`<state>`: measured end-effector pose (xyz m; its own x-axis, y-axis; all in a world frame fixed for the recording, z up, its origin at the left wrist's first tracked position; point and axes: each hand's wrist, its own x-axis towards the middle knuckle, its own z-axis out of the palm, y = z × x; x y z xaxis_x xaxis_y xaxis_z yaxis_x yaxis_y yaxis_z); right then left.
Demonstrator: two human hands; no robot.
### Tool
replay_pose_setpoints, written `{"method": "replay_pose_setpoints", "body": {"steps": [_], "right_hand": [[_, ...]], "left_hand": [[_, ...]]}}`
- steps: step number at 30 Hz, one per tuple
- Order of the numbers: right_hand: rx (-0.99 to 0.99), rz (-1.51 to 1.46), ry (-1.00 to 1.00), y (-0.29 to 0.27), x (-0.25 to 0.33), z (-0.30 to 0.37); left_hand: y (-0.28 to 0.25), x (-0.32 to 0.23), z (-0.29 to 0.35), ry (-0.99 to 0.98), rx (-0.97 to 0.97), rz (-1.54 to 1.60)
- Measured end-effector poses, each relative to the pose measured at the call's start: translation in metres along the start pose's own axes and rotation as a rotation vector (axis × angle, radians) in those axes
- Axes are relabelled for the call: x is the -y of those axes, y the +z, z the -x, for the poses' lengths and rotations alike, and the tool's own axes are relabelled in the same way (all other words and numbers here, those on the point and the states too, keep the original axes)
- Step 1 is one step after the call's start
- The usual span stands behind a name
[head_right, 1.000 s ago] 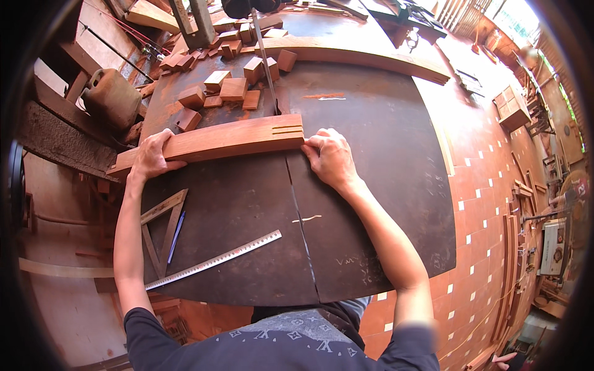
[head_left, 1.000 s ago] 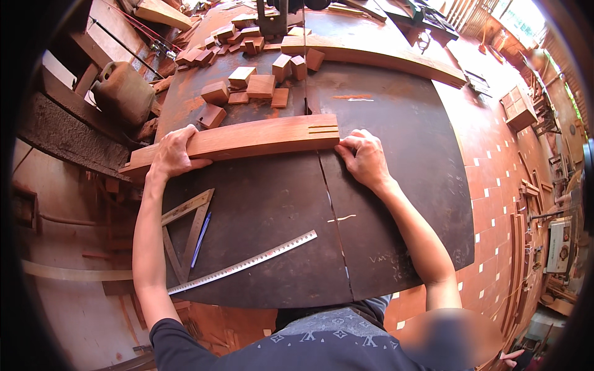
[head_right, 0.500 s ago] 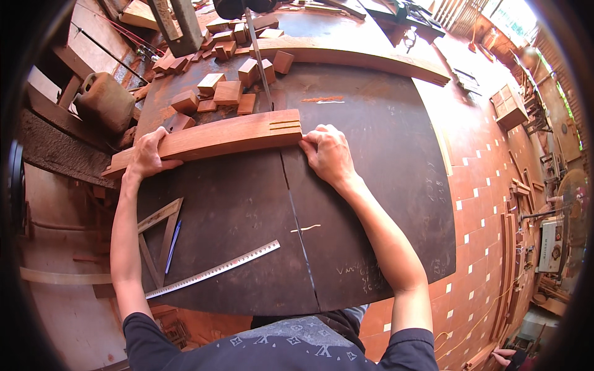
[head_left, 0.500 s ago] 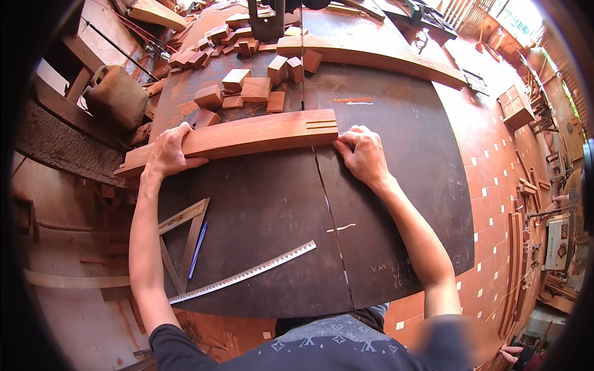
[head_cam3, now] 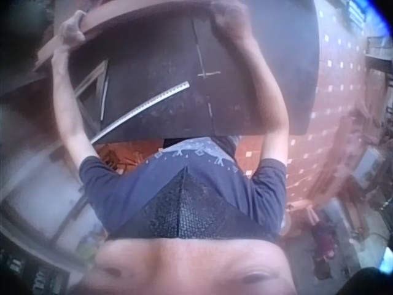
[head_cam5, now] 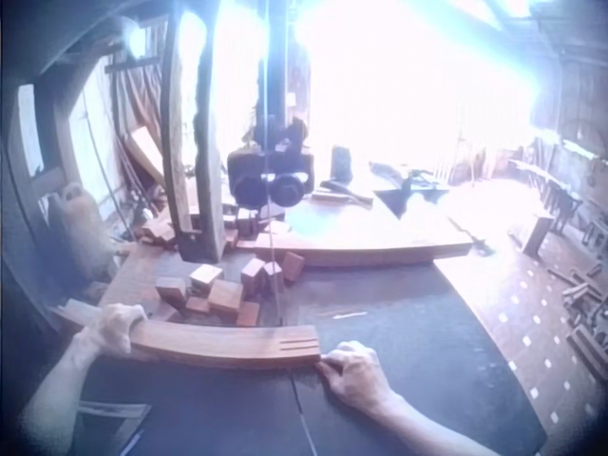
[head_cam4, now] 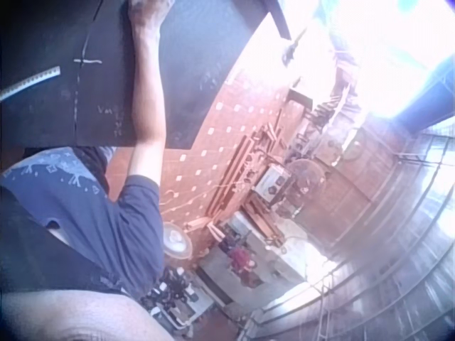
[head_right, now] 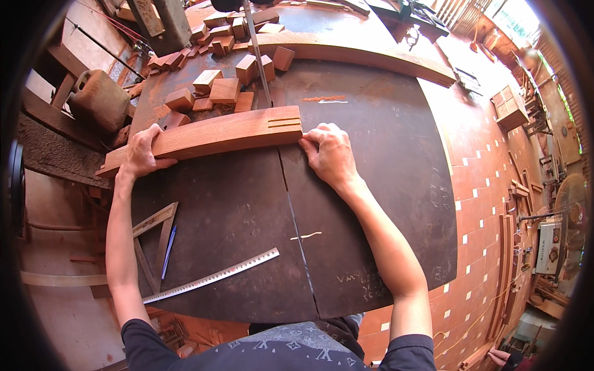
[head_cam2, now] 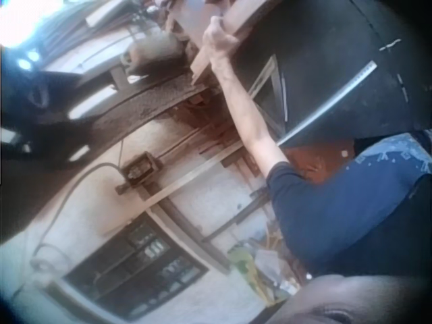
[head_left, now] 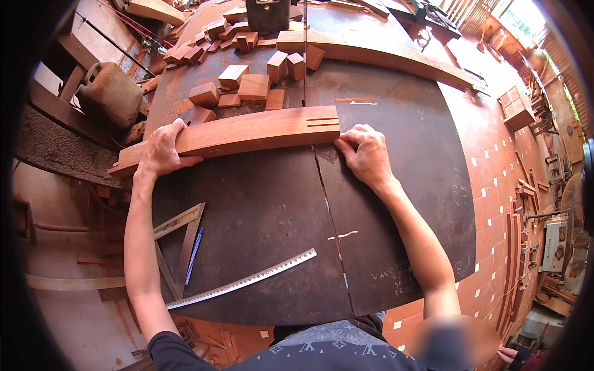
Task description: The person measures and marks a wooden plank using a ruler and set square, then cuts it with a band saw. The person repeats the process to cut multiple small pieces from the plank.
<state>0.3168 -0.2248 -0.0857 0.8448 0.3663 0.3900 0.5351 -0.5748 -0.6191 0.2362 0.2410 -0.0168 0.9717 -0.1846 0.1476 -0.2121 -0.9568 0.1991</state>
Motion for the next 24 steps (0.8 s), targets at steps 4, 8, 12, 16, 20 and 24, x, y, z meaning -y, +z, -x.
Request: {"method": "replay_pose_setpoints", "body": {"steps": [4,8,12,16,20,24], "right_hand": [[-0.009,0.005,-0.003,-0.0007,0.0004,-0.0001],[-0.022,0.006,-0.007,0.0015,-0.0007,0.0000],[-0.029,0.003,-0.011,0.0026,-0.0017,-0.0004],[-0.032,0.009,-0.007,0.0031,-0.0012,-0.0010],[-0.034,0.003,-0.012,0.0027,-0.0011,-0.0006],[-0.042,0.008,-0.009,0.0033,-0.0008,-0.0008]], "left_hand": [[0.0001,-0.0008,-0.0015,0.005,-0.006,0.005],[0.0007,-0.0007,-0.0018,0.000,-0.003,0.009],[0.0008,-0.0003,-0.0022,-0.001,-0.001,0.005],[0.0000,-0.0003,-0.0016,-0.016,0.008,0.008],[0.0034,0.0027,-0.0017,0.003,-0.008,0.004],[0.0021,0.0023,-0.0023,0.004,-0.004,-0.001]]}}
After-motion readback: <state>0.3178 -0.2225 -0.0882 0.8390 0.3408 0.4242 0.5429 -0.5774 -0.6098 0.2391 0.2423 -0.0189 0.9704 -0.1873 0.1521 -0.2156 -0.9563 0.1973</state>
